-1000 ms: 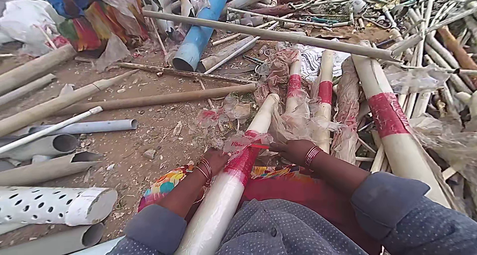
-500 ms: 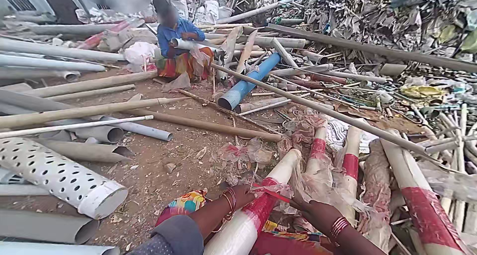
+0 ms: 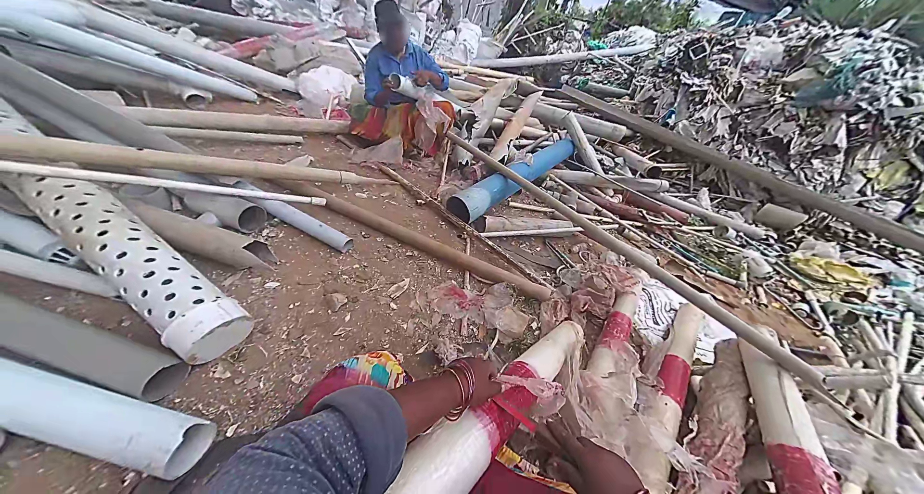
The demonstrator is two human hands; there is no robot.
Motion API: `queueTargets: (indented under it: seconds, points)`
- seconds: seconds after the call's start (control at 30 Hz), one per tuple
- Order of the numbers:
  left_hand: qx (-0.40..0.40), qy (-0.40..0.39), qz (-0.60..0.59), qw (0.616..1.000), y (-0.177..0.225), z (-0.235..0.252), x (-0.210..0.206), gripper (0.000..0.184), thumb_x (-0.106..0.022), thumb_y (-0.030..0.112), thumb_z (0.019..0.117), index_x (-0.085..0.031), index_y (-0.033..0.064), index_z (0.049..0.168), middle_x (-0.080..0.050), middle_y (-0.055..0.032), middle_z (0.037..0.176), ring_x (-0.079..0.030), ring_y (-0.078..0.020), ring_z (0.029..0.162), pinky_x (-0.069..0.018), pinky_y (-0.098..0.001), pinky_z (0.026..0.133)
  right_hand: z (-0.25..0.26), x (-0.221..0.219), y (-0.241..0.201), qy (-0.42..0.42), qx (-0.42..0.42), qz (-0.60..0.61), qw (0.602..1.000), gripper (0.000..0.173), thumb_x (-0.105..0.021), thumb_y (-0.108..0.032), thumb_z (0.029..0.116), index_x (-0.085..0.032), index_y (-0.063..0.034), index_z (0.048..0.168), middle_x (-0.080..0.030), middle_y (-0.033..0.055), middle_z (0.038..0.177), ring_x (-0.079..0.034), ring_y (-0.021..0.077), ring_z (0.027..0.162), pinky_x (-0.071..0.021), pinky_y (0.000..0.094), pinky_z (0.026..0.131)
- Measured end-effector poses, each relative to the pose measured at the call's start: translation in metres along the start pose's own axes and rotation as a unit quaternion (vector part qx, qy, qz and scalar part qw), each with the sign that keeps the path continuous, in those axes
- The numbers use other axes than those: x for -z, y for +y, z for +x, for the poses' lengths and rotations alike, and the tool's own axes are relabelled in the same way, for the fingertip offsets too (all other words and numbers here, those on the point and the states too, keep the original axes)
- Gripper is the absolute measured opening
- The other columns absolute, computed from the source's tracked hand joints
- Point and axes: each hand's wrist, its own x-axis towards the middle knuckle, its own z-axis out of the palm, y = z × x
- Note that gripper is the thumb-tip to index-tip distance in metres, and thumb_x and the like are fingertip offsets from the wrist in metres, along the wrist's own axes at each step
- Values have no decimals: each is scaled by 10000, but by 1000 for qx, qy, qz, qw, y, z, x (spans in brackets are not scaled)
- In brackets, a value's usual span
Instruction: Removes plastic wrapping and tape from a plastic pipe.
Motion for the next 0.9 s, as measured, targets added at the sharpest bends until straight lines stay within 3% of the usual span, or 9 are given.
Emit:
queueTargets:
  seconds: [0.27,0.43,0.63,0.77,0.9]
  points:
    - [-10,5,1,1000,-2,4,-4,491,-466,364,1087,-579,-41,1342,-617,-288,1318,-572,-431,1281,-407,-630,1074,8,-4,8,22,10,11,1000,581,-492,-395,1085,-413,-98,1579,-601,264,1399,-612,452,1253,-463,609,1049]
    - [-20,14,-18,1000,-6,9,-8,465,-483,344,1082,-590,-40,1322,-629,-295,1288,-583,-441,1258,-412,-645,1055,12,-6,12,73,17,37,996,498,-556,-265,1058,-520,3,1477,-558,277,1430,-588,449,1277,-464,581,1063]
    - [-40,13,-37,998,-8,15,-14,453,-483,320,1088,-582,-46,1335,-629,-297,1291,-586,-437,1258,-412,-634,1066,14,-1,11,61,-6,55,997,476,-519,-254,1072,-518,1,1474,-554,269,1441,-590,443,1277,-459,591,1065]
    - [-19,8,-119,993,-12,16,-17,448,-468,298,1097,-545,-58,1357,-638,-295,1233,-640,-404,1142,-463,-573,1018,18,-5,8,49,-7,58,997,488,-514,-297,1079,-511,-32,1489,-556,262,1437,-598,441,1265,-476,583,1046]
    - [-31,10,-125,992,-16,21,-19,446,-478,308,1093,-559,-58,1335,-646,-291,1209,-650,-398,1107,-475,-568,999,24,-7,9,38,2,54,998,496,-504,-318,1085,-499,-43,1498,-552,274,1439,-585,451,1281,-463,599,1056]
